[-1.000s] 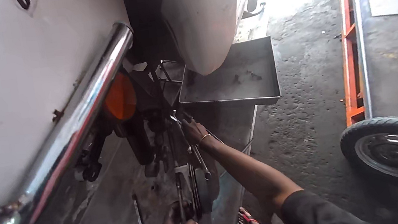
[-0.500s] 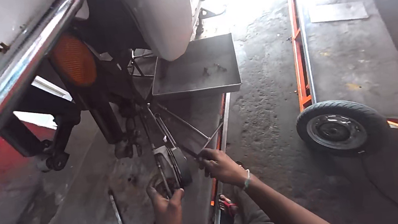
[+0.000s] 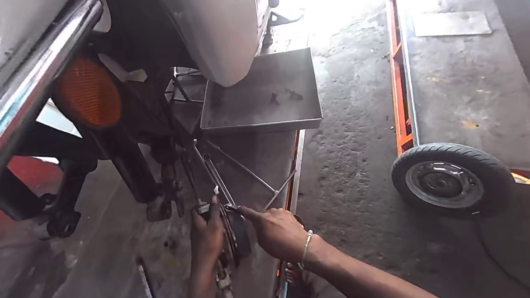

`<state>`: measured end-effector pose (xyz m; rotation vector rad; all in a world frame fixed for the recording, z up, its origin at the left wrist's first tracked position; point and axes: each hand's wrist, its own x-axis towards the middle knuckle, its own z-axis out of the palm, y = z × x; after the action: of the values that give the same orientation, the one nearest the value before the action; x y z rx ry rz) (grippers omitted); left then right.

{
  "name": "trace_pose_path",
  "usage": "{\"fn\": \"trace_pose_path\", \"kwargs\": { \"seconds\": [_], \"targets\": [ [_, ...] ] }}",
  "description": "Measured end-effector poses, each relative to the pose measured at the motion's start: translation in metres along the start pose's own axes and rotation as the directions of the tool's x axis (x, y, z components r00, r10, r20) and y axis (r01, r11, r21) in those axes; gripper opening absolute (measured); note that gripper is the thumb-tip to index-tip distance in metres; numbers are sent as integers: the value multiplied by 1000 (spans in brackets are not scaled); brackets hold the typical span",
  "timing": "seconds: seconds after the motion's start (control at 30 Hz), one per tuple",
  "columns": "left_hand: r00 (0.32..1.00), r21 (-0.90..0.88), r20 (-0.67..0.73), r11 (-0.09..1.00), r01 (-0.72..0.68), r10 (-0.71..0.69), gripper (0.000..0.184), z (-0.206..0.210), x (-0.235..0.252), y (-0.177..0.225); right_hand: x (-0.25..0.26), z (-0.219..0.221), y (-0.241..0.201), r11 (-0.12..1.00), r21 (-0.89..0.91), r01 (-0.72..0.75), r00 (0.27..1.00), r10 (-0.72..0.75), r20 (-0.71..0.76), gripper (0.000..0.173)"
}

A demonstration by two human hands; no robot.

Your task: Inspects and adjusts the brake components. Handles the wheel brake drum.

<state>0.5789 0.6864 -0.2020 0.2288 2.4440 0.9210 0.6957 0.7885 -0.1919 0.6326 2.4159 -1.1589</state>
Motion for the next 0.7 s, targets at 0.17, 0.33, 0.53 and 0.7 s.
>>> {"fn": "trace_pose_path", "kwargs": {
  "seconds": [0.17,0.33,0.53,0.7],
  "targets": [
    [999,44,-9,998,-33,34,53,-1,-2,-2,19,-5,5,996,72,45,999,-43,-25,35],
    [999,47,-17,998,-28,29,50,-1,-3,-1,19,-18,-6,993,-100,-57,998,60,25,33],
    [999,77,-14,996,-50,51,47,-3,-3,-1,28,-8,-9,995,-61,-81,996,82,25,34],
    [997,87,-28,993,-75,78,48,-3,-1,-1,12,5,-4,999,-5,-52,996,52,-78,40]
  ]
}}
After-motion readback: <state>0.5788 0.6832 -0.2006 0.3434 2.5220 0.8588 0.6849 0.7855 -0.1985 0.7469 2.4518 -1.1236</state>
